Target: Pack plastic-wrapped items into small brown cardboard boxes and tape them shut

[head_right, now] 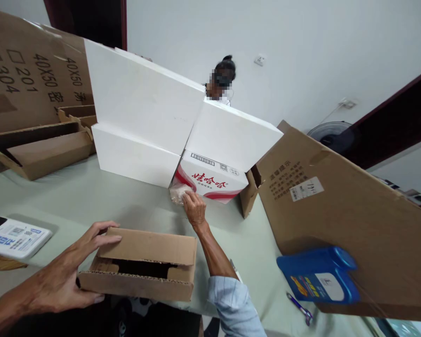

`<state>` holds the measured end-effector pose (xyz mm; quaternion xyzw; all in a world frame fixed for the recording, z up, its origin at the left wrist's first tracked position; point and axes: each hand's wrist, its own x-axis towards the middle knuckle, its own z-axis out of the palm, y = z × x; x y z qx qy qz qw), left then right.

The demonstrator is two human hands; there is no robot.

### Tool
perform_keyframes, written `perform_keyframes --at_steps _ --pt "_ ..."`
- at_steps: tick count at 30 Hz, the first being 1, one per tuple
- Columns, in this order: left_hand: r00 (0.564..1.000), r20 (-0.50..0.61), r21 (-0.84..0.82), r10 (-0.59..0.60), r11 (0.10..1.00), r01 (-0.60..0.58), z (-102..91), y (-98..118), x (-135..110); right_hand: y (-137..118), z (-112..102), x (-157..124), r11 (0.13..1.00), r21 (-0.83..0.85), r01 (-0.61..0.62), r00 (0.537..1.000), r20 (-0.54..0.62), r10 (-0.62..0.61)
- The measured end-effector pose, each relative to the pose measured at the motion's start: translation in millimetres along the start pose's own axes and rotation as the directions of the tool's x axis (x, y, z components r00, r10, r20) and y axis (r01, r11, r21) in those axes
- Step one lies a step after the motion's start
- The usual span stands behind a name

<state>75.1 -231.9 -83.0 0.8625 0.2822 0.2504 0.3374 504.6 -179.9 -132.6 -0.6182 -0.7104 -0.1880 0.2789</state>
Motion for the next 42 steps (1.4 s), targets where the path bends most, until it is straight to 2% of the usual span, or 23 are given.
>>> perform_keyframes --at_steps 7,17,33,42 --pt "1.000 -0.024 -0.025 -0.014 1.000 0.013 8.3 -10 3 9 15 -23 0.995 -0.063 0.072 0.997 0.025 -0.071" --pt "0.999 -0.006 -0.047 -0.047 0.998 0.046 8.1 -13 3 10 19 -37 0.996 -0.048 0.070 0.997 0.041 -0.068" --pt "0.999 -0.038 -0.023 -0.017 1.000 0.016 7.4 -12 4 9 18 -40 0.999 0.006 0.039 0.994 0.105 -0.040" --pt "1.000 -0.015 -0.033 -0.016 0.999 0.015 6.6 -13 5 11 32 -21 0.999 -0.017 -0.043 0.996 0.072 0.044"
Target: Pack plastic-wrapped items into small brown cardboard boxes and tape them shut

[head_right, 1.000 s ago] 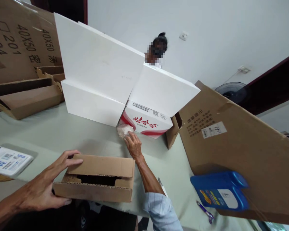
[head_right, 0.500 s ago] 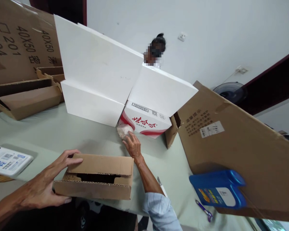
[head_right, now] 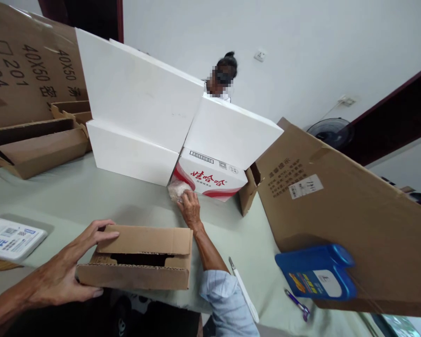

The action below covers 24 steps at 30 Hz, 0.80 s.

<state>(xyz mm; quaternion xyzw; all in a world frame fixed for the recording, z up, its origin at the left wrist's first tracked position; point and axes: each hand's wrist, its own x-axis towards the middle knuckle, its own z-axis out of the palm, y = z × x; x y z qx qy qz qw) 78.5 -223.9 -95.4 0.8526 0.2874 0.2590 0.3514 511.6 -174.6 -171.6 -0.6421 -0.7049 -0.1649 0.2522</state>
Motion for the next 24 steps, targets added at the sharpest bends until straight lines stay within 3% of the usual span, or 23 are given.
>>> perform_keyframes --at_steps 8,13,18,24 --pt "1.000 0.025 0.004 0.013 1.000 -0.013 -3.8 -3 1 3 13 5 0.997 0.018 -0.076 0.997 0.035 0.075" --pt "0.999 0.033 0.015 0.039 0.999 -0.039 -8.2 -2 4 -4 3 10 0.989 0.047 -0.138 0.989 0.065 0.135" --pt "0.996 0.026 -0.011 0.080 0.997 -0.080 -10.7 -1 5 -22 -44 0 0.955 0.210 -0.209 0.978 0.037 0.206" --pt "0.999 -0.028 -0.133 0.028 0.991 -0.031 -3.8 -8 6 -70 -135 -67 0.845 0.476 -0.243 0.969 0.075 0.237"
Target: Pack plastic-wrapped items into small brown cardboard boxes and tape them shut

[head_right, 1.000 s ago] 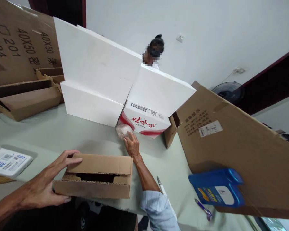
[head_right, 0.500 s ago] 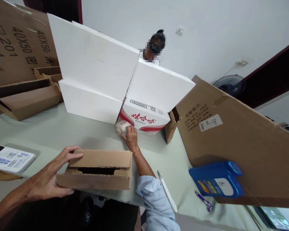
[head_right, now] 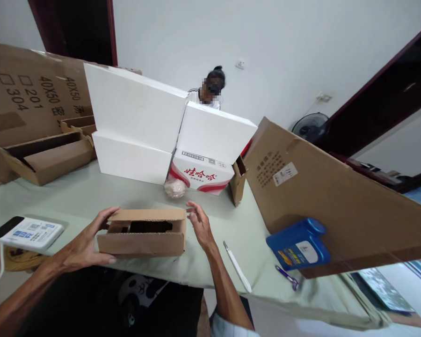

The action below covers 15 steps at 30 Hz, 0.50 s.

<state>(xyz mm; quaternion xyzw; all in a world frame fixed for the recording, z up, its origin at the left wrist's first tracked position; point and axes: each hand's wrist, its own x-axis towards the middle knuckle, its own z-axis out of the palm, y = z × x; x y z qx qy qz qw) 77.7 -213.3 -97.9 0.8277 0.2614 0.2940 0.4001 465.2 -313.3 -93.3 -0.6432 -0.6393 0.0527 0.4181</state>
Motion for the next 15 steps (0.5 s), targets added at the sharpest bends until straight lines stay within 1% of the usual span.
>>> perform_keyframes --at_steps 3,5,6,9,12,15 --pt "0.999 -0.053 -0.093 0.010 0.996 -0.014 3.8 -3 2 -38 -26 -36 0.981 0.194 -0.012 1.000 0.022 0.008" --pt "0.998 -0.055 -0.103 0.025 0.994 -0.031 3.2 -1 3 -61 -39 -48 0.958 0.283 -0.041 0.997 0.072 0.021" --pt "0.999 -0.041 -0.088 0.032 0.996 -0.035 1.7 1 3 -71 -44 -50 0.956 0.288 -0.056 0.993 0.114 0.024" --pt "0.997 0.007 0.005 0.076 0.997 -0.076 -5.9 12 5 -92 -54 -46 0.980 0.189 -0.062 0.962 0.271 0.009" --pt "0.991 0.033 0.102 0.132 0.986 -0.134 -13.5 20 7 -101 -62 -34 0.999 0.033 -0.009 0.923 0.384 -0.004" --pt "0.986 0.052 0.171 0.155 0.972 -0.162 -17.8 20 8 -111 -68 -24 0.980 -0.196 0.029 0.880 0.469 0.067"
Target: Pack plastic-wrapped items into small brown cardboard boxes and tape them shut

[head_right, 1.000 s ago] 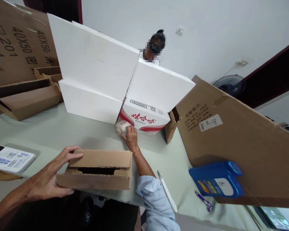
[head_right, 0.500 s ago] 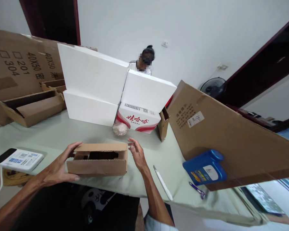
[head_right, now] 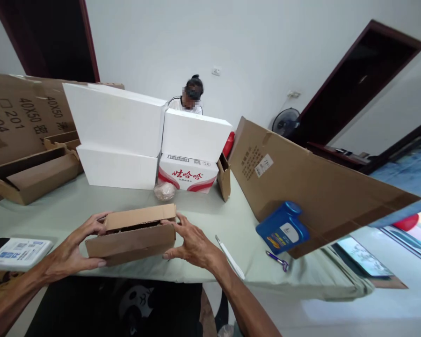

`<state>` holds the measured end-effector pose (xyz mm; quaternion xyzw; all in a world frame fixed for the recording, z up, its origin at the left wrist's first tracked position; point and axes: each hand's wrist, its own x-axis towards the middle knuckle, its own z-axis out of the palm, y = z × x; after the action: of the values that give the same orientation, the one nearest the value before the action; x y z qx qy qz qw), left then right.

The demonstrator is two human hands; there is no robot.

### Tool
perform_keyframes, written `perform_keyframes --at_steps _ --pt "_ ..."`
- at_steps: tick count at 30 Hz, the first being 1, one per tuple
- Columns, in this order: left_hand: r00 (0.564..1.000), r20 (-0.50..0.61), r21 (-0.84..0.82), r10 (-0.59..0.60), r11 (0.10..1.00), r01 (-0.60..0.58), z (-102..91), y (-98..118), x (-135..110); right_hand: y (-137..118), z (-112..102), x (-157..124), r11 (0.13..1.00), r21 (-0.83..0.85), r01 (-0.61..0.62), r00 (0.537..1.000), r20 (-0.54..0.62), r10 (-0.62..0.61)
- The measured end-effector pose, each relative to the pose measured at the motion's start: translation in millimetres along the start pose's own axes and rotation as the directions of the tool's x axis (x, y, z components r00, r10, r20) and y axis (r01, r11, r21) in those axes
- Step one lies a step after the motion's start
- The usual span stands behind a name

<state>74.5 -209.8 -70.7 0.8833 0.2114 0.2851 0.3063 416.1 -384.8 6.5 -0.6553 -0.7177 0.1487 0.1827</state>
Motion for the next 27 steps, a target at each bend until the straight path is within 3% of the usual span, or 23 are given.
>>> perform_keyframes --at_steps 4,7,12,16,19,23,27 --pt "0.999 0.038 -0.004 0.037 0.999 -0.037 -1.4 -8 -3 -17 -9 7 0.948 -0.311 -0.067 0.988 0.109 0.106" --pt "0.993 0.108 0.001 0.049 0.999 -0.049 -5.2 -11 -5 -29 -11 11 0.909 -0.414 -0.052 0.982 0.146 0.122" --pt "0.960 0.277 0.102 0.050 0.991 -0.081 -17.5 -7 -3 -41 -19 10 0.944 -0.327 0.041 0.967 0.251 0.045" --pt "0.928 0.366 0.216 -0.068 0.976 -0.013 -23.9 -6 0 -40 -27 -1 0.981 -0.191 -0.018 0.954 0.290 0.074" --pt "0.925 0.361 0.270 -0.116 0.963 0.015 -25.7 -4 2 -29 -24 -11 0.988 -0.135 -0.079 0.970 0.220 0.107" --pt "0.922 0.381 0.210 -0.069 0.978 -0.014 -26.9 5 11 -8 -10 -22 0.995 -0.070 -0.071 0.997 0.013 0.072" --pt "0.921 0.384 0.138 -0.064 0.990 0.012 -27.9 17 21 7 6 -30 0.992 0.105 -0.065 0.981 -0.176 0.083"
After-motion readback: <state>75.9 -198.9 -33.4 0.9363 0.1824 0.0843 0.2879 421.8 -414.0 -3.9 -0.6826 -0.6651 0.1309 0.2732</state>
